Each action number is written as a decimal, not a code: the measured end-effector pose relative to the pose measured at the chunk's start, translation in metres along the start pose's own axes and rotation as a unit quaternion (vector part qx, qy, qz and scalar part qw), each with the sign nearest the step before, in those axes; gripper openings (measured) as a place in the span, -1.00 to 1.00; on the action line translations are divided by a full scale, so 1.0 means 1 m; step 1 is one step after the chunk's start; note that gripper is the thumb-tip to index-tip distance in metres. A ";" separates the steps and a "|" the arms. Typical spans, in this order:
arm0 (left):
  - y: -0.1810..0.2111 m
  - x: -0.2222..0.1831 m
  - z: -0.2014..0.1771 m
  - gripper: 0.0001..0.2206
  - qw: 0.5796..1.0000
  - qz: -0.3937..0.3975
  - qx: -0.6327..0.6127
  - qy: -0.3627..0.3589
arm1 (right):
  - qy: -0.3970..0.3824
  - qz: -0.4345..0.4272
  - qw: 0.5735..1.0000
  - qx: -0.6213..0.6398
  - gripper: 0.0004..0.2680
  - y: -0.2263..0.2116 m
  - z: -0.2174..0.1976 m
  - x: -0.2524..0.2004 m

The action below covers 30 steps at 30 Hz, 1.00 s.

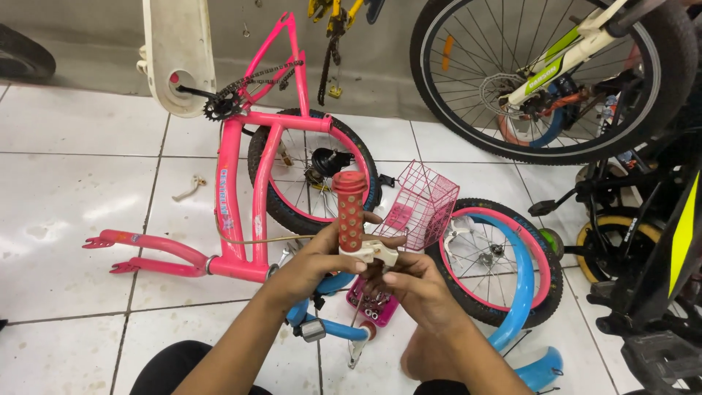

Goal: Removing the handlebar, grips, and front basket from a pink child's bicycle using hand tools.

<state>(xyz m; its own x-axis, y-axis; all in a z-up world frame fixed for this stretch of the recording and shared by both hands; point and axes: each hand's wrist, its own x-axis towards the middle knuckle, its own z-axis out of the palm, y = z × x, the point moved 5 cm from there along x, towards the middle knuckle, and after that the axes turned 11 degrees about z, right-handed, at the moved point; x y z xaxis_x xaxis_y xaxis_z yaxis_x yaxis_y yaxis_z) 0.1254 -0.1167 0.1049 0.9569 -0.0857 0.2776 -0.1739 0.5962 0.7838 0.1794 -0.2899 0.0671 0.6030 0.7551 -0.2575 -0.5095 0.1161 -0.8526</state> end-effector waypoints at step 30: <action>0.034 -0.018 0.044 -0.08 0.925 0.101 0.350 0.113 | 0.108 -0.080 0.967 -0.218 -0.91 -0.012 0.044 -0.038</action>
<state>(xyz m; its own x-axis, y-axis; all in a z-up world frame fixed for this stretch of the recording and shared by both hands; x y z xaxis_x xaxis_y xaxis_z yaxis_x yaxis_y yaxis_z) 0.0918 -0.1299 0.1503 0.8989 0.1871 0.3963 -0.3867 -0.0867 0.9181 0.1355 -0.2918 0.1075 0.7902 0.5928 -0.1558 -0.1211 -0.0981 -0.9878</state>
